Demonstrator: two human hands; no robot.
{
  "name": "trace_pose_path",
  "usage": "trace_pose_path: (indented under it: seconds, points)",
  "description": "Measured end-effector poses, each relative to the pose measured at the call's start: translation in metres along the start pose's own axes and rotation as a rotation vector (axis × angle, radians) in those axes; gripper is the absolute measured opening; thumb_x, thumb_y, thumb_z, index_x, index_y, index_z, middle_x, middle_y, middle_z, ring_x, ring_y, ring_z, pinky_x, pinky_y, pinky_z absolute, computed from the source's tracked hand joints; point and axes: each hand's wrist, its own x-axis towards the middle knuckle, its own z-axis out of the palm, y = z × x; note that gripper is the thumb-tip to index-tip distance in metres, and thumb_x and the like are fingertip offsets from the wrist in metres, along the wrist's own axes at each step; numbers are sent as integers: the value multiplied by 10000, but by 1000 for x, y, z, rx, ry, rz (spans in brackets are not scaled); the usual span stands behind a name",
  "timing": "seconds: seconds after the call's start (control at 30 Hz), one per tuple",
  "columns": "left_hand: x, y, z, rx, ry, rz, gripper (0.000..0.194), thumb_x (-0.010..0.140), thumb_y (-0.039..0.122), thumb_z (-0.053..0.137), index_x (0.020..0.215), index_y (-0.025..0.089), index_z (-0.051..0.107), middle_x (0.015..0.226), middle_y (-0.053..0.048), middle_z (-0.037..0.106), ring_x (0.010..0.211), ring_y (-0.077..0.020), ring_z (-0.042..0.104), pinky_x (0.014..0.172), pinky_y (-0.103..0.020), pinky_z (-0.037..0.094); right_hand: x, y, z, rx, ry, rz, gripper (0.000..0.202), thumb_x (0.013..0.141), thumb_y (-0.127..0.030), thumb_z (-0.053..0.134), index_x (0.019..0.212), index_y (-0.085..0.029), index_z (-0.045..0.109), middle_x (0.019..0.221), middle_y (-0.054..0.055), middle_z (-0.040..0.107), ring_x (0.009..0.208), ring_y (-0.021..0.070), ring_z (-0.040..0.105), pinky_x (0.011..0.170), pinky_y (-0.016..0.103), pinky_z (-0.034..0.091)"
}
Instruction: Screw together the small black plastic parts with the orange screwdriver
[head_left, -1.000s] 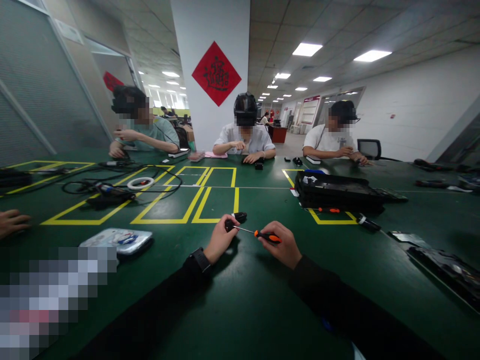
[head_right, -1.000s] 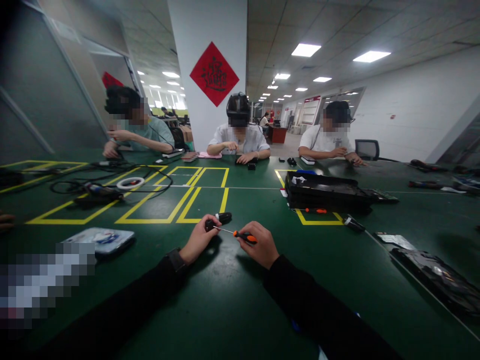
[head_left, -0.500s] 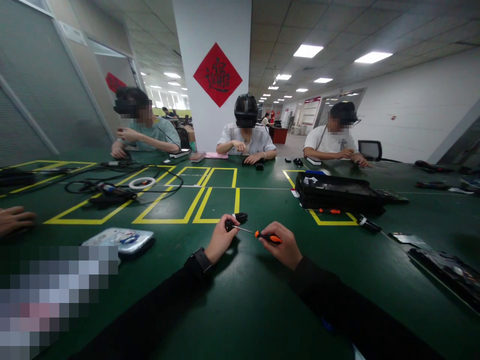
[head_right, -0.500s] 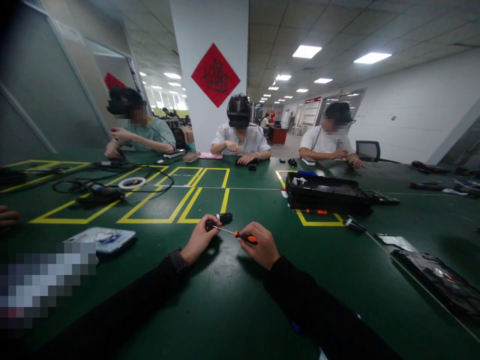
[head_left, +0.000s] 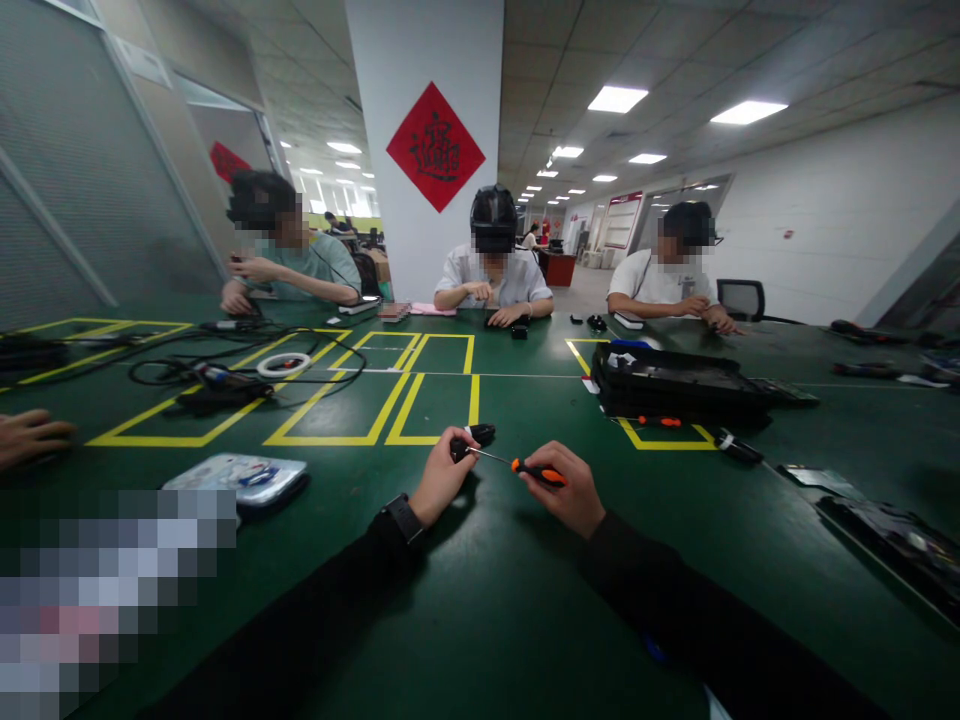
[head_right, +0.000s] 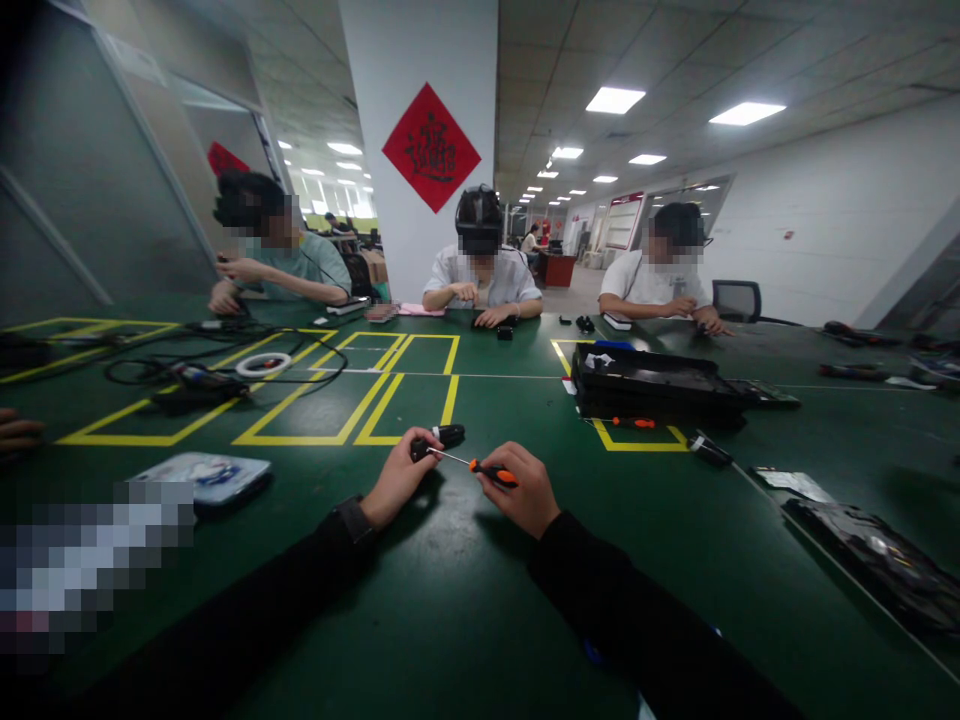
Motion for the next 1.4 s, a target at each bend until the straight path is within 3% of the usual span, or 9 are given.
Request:
trace_pose_path:
  seconds: [0.43,0.77,1.0,1.27,1.4]
  points:
    - [0,-1,0,5,-23,27,140,700,159,537,832,190,502,843,3,596,817,-151,551,796,-295,401,0,-1,0,1,50,-7,90,770,-208,584,859,-211,574,817,47,585,764,164,563,694,307,482]
    - [-3,10,-1,1,-34,34,189,735,345,579,814,187,512,791,17,560,752,-135,514,732,-252,389,-1,1,1,-12,69,-4,85,773,-214,582,857,-207,575,816,48,590,760,164,562,694,306,481]
    - [-2,7,-2,1,-41,55,194,785,377,519,797,184,517,741,22,536,684,-120,485,664,-225,369,-1,3,1,-19,75,-16,92,763,-203,589,852,-208,568,815,43,582,756,162,557,686,303,477]
    - [-2,6,-2,18,-42,52,203,784,386,521,780,184,530,711,26,527,668,-119,475,652,-225,358,2,2,0,-73,117,116,45,789,-224,564,825,-198,556,816,35,559,761,158,539,696,297,460]
    - [-1,5,-1,-3,-3,36,218,751,375,568,848,183,537,814,7,566,739,-128,507,717,-244,377,3,1,-1,-56,104,124,55,788,-230,562,831,-195,558,822,33,556,759,155,539,697,292,461]
